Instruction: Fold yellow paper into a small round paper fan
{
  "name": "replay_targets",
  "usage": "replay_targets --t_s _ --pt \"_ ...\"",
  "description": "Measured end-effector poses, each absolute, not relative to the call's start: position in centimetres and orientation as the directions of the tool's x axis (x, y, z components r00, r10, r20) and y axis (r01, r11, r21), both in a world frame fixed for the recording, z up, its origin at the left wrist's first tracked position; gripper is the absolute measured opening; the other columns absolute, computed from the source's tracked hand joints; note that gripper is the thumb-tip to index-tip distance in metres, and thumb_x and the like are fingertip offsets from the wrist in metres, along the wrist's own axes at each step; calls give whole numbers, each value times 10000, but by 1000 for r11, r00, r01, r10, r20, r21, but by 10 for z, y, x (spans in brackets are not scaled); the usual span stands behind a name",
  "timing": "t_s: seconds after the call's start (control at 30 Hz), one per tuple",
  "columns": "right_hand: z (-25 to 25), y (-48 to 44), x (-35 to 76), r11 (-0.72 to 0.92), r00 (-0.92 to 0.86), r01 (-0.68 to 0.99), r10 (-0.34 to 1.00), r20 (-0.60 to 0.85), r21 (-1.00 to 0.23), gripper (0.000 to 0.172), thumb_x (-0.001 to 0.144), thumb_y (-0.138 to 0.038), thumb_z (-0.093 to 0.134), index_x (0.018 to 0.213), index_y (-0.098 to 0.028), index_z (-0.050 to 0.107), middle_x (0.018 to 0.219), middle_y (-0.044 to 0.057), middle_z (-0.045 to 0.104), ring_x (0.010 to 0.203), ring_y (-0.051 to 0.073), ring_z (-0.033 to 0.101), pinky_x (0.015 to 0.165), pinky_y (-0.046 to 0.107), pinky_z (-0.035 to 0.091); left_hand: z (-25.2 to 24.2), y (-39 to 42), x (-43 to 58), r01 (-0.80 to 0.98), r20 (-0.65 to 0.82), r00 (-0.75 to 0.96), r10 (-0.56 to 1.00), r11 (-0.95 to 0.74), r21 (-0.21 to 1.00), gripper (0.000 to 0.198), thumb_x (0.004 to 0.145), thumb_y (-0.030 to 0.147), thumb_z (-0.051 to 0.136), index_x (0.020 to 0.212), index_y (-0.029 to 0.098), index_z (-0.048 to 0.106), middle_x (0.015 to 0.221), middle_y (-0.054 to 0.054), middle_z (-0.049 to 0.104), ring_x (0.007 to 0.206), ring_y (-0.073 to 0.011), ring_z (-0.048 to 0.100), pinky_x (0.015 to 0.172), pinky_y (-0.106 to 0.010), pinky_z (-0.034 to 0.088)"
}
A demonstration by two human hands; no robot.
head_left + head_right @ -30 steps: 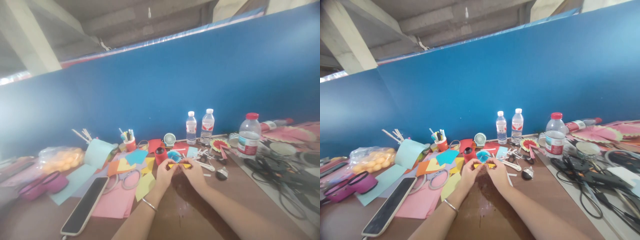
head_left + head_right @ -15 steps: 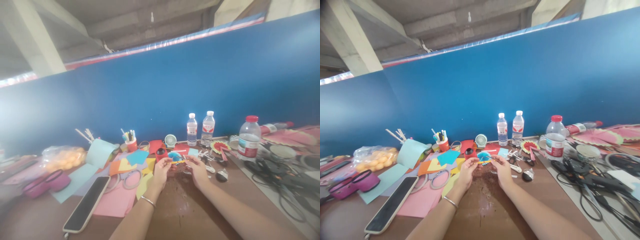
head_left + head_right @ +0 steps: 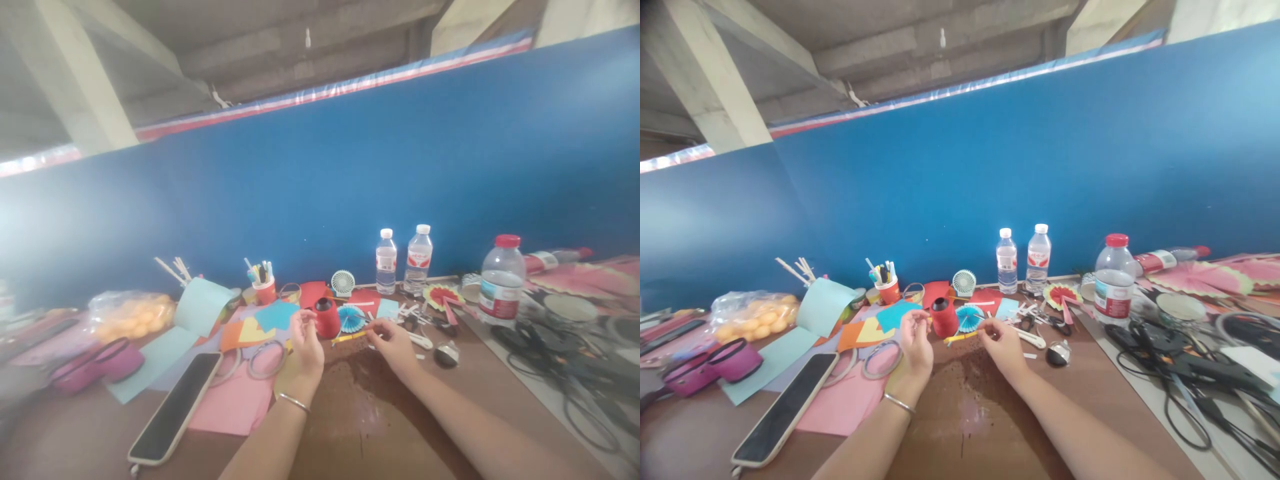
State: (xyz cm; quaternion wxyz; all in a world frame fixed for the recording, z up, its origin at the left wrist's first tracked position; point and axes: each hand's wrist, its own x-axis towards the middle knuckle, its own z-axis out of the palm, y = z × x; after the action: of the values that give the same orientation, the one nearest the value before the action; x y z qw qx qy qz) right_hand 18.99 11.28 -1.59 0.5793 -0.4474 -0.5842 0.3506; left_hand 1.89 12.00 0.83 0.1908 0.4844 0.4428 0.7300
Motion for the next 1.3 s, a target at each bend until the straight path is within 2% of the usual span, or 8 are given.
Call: replay_targets --t_s 0.17,0.33,0.5,0.7,0.83,1.1,1.23,1.3 --pt "-21 107 185 427 -172 477 902 395 -768 81 661 -240 522 658 -207 596 602 -13 599 563 138 516 548 240 364 4 128 11 215 506 -589 631 -481 850 145 759 230 446 901 204 464 864 -11 474 824 -144 468 751 -263 364" --pt "-20 99 180 423 -231 695 897 376 -581 37 643 -203 518 630 -203 553 633 -9 589 616 136 497 565 228 300 -3 129 5 309 501 -583 639 -396 865 223 765 196 422 987 202 438 939 -24 434 873 -167 430 777 -293 339" --pt "-19 95 178 449 -296 715 889 350 -536 89 613 -133 488 643 -199 538 664 -8 565 645 131 486 568 214 280 -2 126 7 312 527 -487 696 -425 850 156 751 176 433 900 199 475 887 -20 486 820 -162 461 752 -287 358" --pt "-20 95 177 489 -338 713 867 366 -501 131 592 -100 459 656 -193 526 690 1 548 674 139 476 582 216 288 7 109 20 505 691 -118 713 -556 660 146 743 156 468 869 195 531 909 -56 528 889 -193 479 812 -324 353" --pt "-22 96 175 508 -337 701 855 395 -501 169 599 -83 440 685 -191 537 720 9 552 701 142 479 614 219 307 6 98 28 513 648 111 754 -602 612 200 774 229 471 945 219 575 762 -53 586 775 -200 514 745 -318 370" --pt "-22 96 176 567 -382 700 811 444 -434 212 595 -53 430 698 -186 559 720 15 551 748 153 482 669 227 327 54 99 28 434 622 -4 783 -559 706 222 798 209 388 979 188 515 894 -44 594 844 -152 543 745 -264 407" --pt "-24 98 176 560 -362 701 813 456 -441 222 601 -56 430 726 -189 557 751 16 561 762 156 485 683 234 327 82 106 -24 640 383 316 868 -492 590 193 740 192 421 837 214 586 857 -8 618 775 -141 551 708 -242 399" --pt "-26 99 176 541 -339 704 825 452 -459 237 606 -57 426 750 -194 555 771 17 566 771 158 489 680 235 324 81 104 -57 825 175 261 949 -313 470 172 666 158 455 721 209 610 760 -6 620 695 -147 538 644 -244 385"
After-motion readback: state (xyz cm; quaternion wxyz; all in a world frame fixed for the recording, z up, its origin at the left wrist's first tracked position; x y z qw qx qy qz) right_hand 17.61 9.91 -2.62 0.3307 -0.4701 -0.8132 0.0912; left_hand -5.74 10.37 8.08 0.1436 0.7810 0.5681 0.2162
